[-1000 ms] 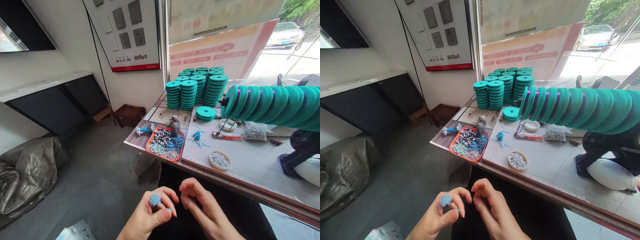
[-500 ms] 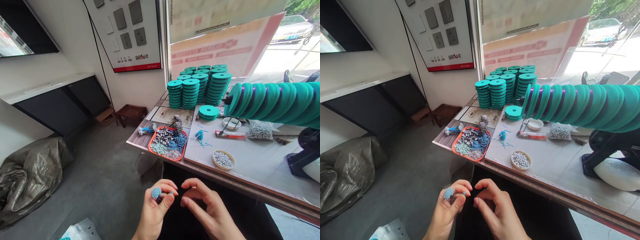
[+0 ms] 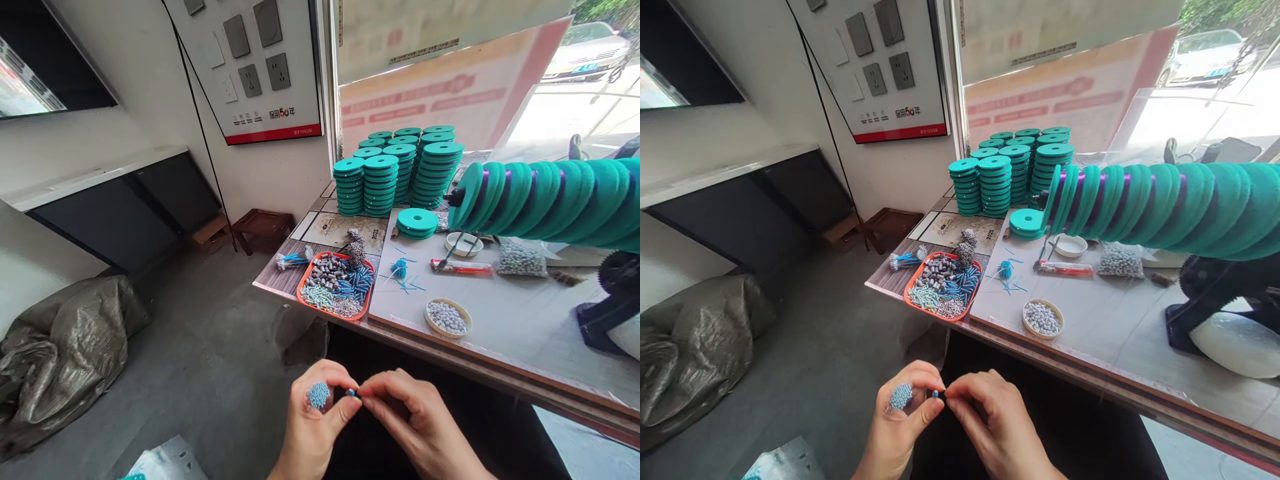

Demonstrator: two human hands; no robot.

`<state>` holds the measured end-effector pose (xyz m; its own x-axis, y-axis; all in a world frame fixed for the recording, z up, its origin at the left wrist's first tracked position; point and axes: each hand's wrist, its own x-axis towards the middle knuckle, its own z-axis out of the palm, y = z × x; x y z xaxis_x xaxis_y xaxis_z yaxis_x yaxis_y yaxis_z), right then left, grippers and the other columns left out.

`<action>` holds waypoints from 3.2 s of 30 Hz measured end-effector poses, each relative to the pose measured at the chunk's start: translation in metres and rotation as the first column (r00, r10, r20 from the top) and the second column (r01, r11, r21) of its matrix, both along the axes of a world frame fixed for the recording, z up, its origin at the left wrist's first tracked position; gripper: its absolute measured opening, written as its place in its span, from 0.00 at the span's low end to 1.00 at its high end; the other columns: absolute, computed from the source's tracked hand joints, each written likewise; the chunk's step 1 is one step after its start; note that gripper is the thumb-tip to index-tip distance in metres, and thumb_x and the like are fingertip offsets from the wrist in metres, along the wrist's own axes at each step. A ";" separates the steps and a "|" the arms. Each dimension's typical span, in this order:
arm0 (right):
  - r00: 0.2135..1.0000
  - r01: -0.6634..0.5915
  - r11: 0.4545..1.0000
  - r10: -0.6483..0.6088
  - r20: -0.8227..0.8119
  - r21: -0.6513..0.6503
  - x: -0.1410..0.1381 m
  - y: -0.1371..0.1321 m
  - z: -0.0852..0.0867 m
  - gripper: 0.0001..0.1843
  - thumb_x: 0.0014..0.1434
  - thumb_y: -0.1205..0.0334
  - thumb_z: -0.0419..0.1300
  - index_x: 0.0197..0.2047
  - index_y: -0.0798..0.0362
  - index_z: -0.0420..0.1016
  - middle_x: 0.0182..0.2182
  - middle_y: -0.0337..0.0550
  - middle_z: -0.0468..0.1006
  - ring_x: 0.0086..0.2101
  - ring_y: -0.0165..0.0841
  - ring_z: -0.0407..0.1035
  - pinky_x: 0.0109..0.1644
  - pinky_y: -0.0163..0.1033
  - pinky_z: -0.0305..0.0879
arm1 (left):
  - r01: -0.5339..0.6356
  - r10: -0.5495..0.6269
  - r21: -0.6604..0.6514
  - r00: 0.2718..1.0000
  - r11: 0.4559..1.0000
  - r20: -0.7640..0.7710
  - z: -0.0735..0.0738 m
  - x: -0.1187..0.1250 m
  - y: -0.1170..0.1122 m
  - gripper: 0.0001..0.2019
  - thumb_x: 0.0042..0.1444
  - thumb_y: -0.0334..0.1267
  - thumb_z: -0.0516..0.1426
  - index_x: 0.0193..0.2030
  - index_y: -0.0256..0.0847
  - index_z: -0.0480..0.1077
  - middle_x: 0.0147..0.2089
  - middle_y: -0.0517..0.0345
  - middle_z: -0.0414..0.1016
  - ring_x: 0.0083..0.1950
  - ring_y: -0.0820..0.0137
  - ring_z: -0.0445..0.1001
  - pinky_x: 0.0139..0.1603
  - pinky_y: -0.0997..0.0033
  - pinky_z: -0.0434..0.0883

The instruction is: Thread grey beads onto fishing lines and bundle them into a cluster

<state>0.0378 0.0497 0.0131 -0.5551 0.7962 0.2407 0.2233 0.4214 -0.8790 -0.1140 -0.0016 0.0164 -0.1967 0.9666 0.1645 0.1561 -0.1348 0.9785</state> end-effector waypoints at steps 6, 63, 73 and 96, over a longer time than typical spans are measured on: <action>0.997 0.020 0.967 -0.038 0.065 0.253 -0.001 0.000 0.004 0.18 0.65 0.56 0.49 0.27 0.51 0.72 0.19 0.36 0.70 0.21 0.27 0.64 0.26 0.32 0.57 | 0.024 -0.019 0.038 0.993 0.999 -0.117 -0.002 0.002 -0.001 0.02 0.51 0.32 0.61 0.31 0.42 0.72 0.32 0.59 0.71 0.33 0.72 0.69 0.34 0.75 0.66; 0.989 -0.001 0.931 -0.053 0.138 0.365 0.005 -0.002 0.011 0.07 0.58 0.70 0.51 0.29 0.52 0.66 0.22 0.37 0.69 0.23 0.28 0.64 0.28 0.34 0.59 | 0.010 0.095 0.182 0.825 0.983 -0.558 0.007 0.002 -0.003 0.03 0.51 0.27 0.59 0.29 0.38 0.71 0.26 0.57 0.72 0.26 0.72 0.72 0.26 0.76 0.70; 0.992 0.022 0.930 -0.067 0.110 0.366 0.002 -0.001 0.012 0.07 0.57 0.71 0.52 0.28 0.52 0.66 0.22 0.37 0.69 0.23 0.28 0.64 0.28 0.34 0.58 | 0.023 0.100 0.203 0.812 0.979 -0.575 0.006 0.002 -0.002 0.04 0.51 0.26 0.59 0.30 0.37 0.71 0.25 0.57 0.72 0.25 0.72 0.72 0.26 0.77 0.69; 0.995 0.042 0.926 -0.074 0.074 0.375 0.002 -0.001 0.010 0.07 0.56 0.73 0.53 0.29 0.52 0.65 0.22 0.36 0.69 0.23 0.28 0.63 0.29 0.33 0.57 | 0.040 0.129 0.265 0.797 0.963 -0.589 0.008 0.003 -0.002 0.05 0.50 0.23 0.58 0.30 0.36 0.71 0.25 0.56 0.71 0.24 0.73 0.71 0.24 0.77 0.69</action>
